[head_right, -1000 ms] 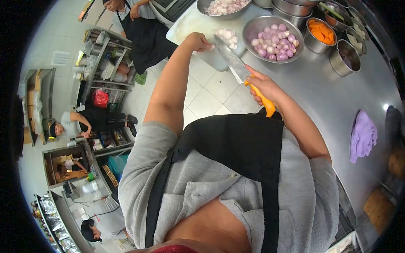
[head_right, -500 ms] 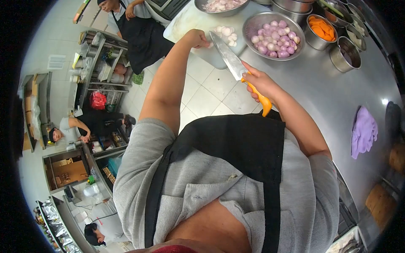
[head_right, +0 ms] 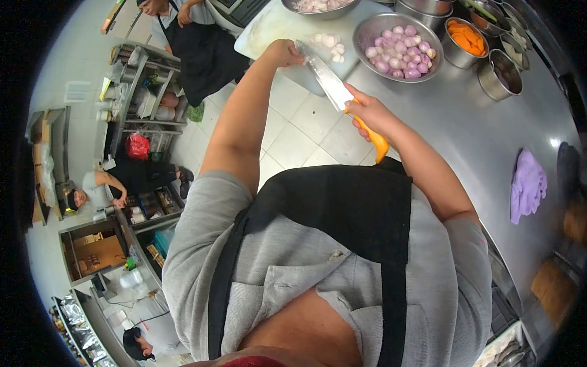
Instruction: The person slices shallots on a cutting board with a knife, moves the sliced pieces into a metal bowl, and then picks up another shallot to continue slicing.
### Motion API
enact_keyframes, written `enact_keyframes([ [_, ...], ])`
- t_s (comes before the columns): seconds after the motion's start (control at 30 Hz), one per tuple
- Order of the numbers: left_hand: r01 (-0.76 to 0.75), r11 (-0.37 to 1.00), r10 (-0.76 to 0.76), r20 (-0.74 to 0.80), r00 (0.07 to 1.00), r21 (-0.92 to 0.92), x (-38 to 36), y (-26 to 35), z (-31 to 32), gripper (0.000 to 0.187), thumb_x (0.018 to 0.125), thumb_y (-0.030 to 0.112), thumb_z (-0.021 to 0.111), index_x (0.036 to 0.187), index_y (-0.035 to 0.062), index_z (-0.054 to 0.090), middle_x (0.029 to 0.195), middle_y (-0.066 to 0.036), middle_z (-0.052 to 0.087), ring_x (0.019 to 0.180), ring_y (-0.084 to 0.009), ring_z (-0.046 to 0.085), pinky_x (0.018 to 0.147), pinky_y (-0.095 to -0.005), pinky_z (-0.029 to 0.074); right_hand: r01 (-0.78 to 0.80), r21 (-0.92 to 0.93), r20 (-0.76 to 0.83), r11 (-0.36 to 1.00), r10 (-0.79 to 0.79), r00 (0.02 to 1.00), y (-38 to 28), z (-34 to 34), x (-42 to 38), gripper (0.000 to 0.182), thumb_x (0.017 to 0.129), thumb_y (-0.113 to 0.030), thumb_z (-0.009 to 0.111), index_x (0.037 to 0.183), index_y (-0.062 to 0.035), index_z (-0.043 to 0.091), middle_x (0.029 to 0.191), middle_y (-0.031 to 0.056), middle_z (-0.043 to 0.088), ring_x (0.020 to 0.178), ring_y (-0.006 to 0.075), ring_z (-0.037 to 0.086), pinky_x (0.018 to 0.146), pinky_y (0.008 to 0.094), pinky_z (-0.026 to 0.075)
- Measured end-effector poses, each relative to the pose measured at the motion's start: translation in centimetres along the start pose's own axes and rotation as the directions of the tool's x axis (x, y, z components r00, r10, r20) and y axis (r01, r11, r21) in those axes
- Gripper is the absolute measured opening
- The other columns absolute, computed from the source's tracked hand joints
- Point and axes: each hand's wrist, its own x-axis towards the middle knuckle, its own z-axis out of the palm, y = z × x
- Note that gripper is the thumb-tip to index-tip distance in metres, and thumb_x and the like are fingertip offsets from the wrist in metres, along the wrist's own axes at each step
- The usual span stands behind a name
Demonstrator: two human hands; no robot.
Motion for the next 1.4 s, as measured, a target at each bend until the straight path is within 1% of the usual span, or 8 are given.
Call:
enact_keyframes([
  [0.07, 0.020, 0.988, -0.009, -0.075, 0.997, 0.151, -0.1, 0.0, 0.2, 0.039, 0.063, 0.032, 0.083, 0.073, 0.0042, 0.057, 0.061, -0.005, 0.059, 0.051, -0.0134, 0.054, 0.049, -0.0288, 0.045, 0.012, -0.018, 0.000, 1.000, -0.012, 1.000, -0.1, 0.4, 0.2, 0.055, 0.093, -0.026, 0.042, 0.144, -0.0287, 0.023, 0.063, 0.0005, 0.042, 0.044, 0.0092, 0.040, 0.040, 0.0250, 0.037],
  [0.4, -0.066, 0.995, 0.076, -0.158, 0.984, 0.070, -0.8, -0.8, 1.2, 0.037, 0.065, 0.031, 0.082, 0.072, 0.0043, 0.057, 0.061, -0.006, 0.058, 0.050, -0.0142, 0.055, 0.050, -0.0300, 0.045, -0.023, -0.032, 0.031, 0.999, 0.024, 0.999, -0.1, 0.2, -1.0, 0.055, 0.093, -0.027, 0.042, 0.145, -0.0273, 0.022, 0.061, -0.0004, 0.041, 0.042, 0.0071, 0.039, 0.038, 0.0226, 0.036],
  [0.47, 0.002, 1.000, 0.003, -0.155, 0.988, 0.030, -1.0, -0.8, 0.8, 0.037, 0.065, 0.030, 0.082, 0.074, 0.0037, 0.058, 0.062, -0.006, 0.058, 0.051, -0.0147, 0.056, 0.050, -0.0294, 0.046, -0.026, -0.063, 0.021, 0.998, 0.027, 0.999, -0.6, 0.3, -1.1, 0.054, 0.094, -0.029, 0.043, 0.144, -0.0288, 0.023, 0.060, -0.0014, 0.041, 0.041, 0.0057, 0.039, 0.037, 0.0206, 0.035],
  [0.8, -0.039, 0.975, 0.092, -0.241, 0.966, 0.217, -2.3, 0.7, 1.8, 0.038, 0.064, 0.035, 0.080, 0.075, 0.0054, 0.058, 0.069, -0.011, 0.063, 0.066, -0.0237, 0.061, 0.063, -0.0346, 0.048, -0.039, -0.081, 0.040, 0.996, 0.042, 0.998, 0.0, 0.1, -1.6, 0.054, 0.093, -0.027, 0.041, 0.144, -0.0276, 0.023, 0.061, 0.0008, 0.042, 0.042, 0.0086, 0.041, 0.038, 0.0243, 0.037],
  [0.97, 0.061, 0.989, 0.000, -0.406, 0.914, 0.138, -1.1, 0.4, 2.4, 0.040, 0.065, 0.038, 0.078, 0.074, 0.0048, 0.057, 0.072, -0.011, 0.064, 0.074, -0.0256, 0.062, 0.067, -0.0359, 0.048, -0.023, -0.088, 0.050, 0.996, 0.028, 0.998, 0.1, -0.3, -2.2, 0.054, 0.094, -0.029, 0.043, 0.144, -0.0298, 0.024, 0.061, 0.0000, 0.042, 0.041, 0.0061, 0.040, 0.037, 0.0218, 0.037],
  [1.1, 0.089, 0.989, -0.044, -0.336, 0.941, 0.120, -1.5, 1.5, 1.6, 0.038, 0.067, 0.035, 0.078, 0.074, 0.0039, 0.057, 0.077, -0.012, 0.065, 0.076, -0.0259, 0.062, 0.068, -0.0362, 0.048, -0.038, -0.182, 0.049, 0.983, 0.047, 0.998, 0.0, -1.6, -4.5, 0.053, 0.094, -0.028, 0.042, 0.144, -0.0290, 0.024, 0.061, 0.0004, 0.042, 0.040, 0.0062, 0.040, 0.037, 0.0214, 0.037],
  [1.2, 0.126, 0.987, -0.070, -0.440, 0.895, 0.100, -1.5, 1.3, 1.3, 0.034, 0.067, 0.030, 0.079, 0.082, 0.0043, 0.061, 0.083, -0.011, 0.065, 0.078, -0.0245, 0.063, 0.069, -0.0353, 0.049, -0.050, -0.238, 0.023, 0.970, 0.057, 0.998, -0.1, -2.7, -5.2, 0.054, 0.093, -0.029, 0.043, 0.144, -0.0297, 0.024, 0.062, 0.0011, 0.043, 0.040, 0.0075, 0.041, 0.037, 0.0227, 0.038],
  [1.4, -0.071, 0.993, 0.043, -0.280, 0.959, -0.091, -0.6, 0.1, 1.2, 0.034, 0.068, 0.023, 0.079, 0.096, 0.0082, 0.068, 0.085, -0.007, 0.066, 0.079, -0.0193, 0.063, 0.069, -0.0309, 0.049, -0.053, -0.234, -0.078, 0.971, 0.035, 0.996, -0.8, -3.4, -5.0, 0.054, 0.093, -0.030, 0.044, 0.143, -0.0304, 0.026, 0.061, 0.0004, 0.044, 0.042, 0.0078, 0.041, 0.038, 0.0234, 0.037],
])
